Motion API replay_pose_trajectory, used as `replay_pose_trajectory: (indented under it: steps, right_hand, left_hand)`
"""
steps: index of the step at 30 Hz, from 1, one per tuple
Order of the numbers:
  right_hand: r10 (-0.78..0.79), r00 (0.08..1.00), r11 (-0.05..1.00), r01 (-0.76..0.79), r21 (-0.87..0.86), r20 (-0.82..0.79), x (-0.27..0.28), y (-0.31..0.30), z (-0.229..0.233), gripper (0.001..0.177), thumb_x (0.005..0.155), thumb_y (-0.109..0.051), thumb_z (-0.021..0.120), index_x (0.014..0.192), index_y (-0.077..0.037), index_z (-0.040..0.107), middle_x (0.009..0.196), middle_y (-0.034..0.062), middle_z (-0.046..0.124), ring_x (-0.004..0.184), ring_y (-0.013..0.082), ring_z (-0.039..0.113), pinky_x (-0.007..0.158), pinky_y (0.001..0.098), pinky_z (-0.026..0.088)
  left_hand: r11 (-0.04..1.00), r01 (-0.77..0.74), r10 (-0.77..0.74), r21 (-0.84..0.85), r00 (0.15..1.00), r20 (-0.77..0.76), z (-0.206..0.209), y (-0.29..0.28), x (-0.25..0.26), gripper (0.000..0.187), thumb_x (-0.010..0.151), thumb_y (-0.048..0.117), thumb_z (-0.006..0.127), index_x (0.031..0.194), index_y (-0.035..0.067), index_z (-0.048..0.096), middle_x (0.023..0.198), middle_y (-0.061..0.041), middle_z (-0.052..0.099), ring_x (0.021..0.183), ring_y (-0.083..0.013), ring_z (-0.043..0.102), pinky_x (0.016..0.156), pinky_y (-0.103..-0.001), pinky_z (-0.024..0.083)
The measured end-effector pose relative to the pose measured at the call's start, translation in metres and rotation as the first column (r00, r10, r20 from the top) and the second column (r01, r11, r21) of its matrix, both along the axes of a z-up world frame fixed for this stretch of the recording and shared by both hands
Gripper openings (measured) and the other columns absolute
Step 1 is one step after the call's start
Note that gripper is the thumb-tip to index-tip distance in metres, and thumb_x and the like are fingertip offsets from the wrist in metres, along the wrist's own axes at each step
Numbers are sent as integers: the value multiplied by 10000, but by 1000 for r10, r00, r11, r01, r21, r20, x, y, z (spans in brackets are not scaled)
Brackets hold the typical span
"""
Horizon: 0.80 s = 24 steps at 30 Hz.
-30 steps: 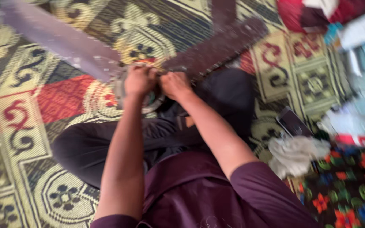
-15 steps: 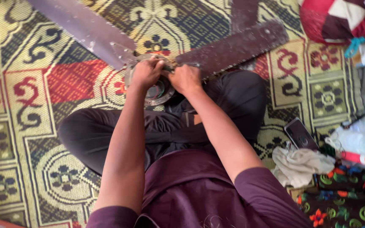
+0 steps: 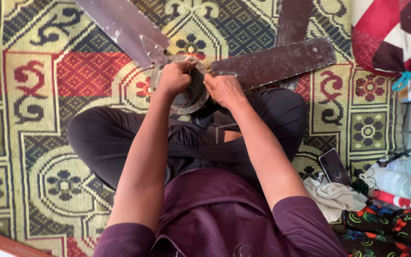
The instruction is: The person sits on a patterned rug and works on the central hub of a ceiling fan, using a screwdriver to manipulate internal wires and components. The person adjusts and tightens connections within the fan's motor housing throughout the clip.
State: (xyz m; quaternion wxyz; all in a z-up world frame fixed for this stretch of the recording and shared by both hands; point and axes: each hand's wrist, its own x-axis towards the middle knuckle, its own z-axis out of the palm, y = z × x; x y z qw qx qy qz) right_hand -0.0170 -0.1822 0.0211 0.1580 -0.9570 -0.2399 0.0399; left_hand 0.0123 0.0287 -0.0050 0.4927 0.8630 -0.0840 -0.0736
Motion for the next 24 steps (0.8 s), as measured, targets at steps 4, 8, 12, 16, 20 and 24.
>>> replay_pose_trajectory:
  steps: [4,8,12,16,20,24]
  right_hand:
    - [-50,998,999,50,9,43,-2,2,-10,300,1057,-332,566,913,-73,616,712,201,679,711,425,676,651,533,520]
    - [-72,995,997,73,-11,63,-1,3,-18,350,1058,-379,538,901,-86,647,687,196,678,668,424,674,637,532,524]
    - [-88,994,996,89,-6,66,-1,2,-25,375,1061,-386,527,885,-82,657,690,201,680,670,426,672,641,532,524]
    - [-137,985,990,138,-3,104,-2,6,-35,431,1068,-367,505,818,-71,694,709,217,685,690,425,681,689,525,536]
    - [-285,954,954,292,-70,88,-2,22,-41,520,1072,-359,454,769,-58,751,753,220,709,701,424,700,713,527,546]
    - [-352,936,924,347,-164,-1,0,29,-36,651,1095,-457,401,759,-33,763,760,229,715,735,407,715,730,513,552]
  left_hand:
    - [997,59,-63,41,993,100,0,3,-14,728,628,19,713,1352,68,660,1464,-237,540,1161,-371,661,975,-410,540]
    - [993,10,-32,122,983,180,8,3,-27,922,534,145,919,1386,13,593,1441,-261,528,1325,-400,545,1063,-431,473]
    - [949,-180,124,258,968,219,10,1,-36,940,501,247,962,1354,22,638,1408,-206,605,1385,-373,530,1107,-437,462]
    - [948,-106,41,300,976,214,6,12,-30,830,504,410,1016,1152,-18,724,1374,-261,590,1333,-385,533,1052,-459,466]
    - [975,-13,-25,221,985,168,-3,30,-20,681,622,441,963,1151,56,773,1363,-215,633,1292,-355,589,1048,-442,501]
    - [977,6,-56,214,972,229,-9,33,-19,677,585,405,963,1127,44,778,1326,-184,666,1327,-358,564,1056,-449,491]
